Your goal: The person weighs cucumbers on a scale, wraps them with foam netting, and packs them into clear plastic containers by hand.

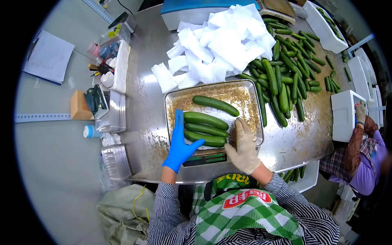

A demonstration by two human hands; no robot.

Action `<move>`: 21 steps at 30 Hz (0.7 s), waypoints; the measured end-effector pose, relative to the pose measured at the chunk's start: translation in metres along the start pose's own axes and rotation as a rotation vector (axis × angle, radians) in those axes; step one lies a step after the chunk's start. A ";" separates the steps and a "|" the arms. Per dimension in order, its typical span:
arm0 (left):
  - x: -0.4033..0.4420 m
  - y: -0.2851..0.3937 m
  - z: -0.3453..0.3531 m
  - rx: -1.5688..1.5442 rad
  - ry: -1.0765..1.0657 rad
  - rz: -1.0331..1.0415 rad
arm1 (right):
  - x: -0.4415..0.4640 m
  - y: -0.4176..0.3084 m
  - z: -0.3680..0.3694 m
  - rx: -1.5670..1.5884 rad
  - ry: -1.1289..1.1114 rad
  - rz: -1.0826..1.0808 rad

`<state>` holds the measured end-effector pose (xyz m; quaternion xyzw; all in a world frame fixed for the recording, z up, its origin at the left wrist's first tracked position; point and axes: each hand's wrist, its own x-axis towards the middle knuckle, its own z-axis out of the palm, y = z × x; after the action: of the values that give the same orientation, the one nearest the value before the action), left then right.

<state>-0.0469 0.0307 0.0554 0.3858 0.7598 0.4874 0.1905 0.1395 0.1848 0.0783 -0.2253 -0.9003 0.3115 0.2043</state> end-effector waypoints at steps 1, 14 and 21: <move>0.001 -0.003 0.001 -0.019 -0.017 -0.008 | 0.002 -0.002 0.002 -0.032 -0.044 -0.011; -0.002 0.002 0.007 0.154 -0.074 -0.021 | 0.016 -0.006 0.012 -0.050 -0.152 -0.025; 0.001 0.011 0.002 0.201 -0.134 -0.040 | 0.027 0.001 -0.007 -0.035 -0.155 -0.048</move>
<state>-0.0417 0.0358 0.0642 0.4196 0.7979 0.3779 0.2109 0.1216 0.2029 0.0890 -0.1826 -0.9238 0.3074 0.1373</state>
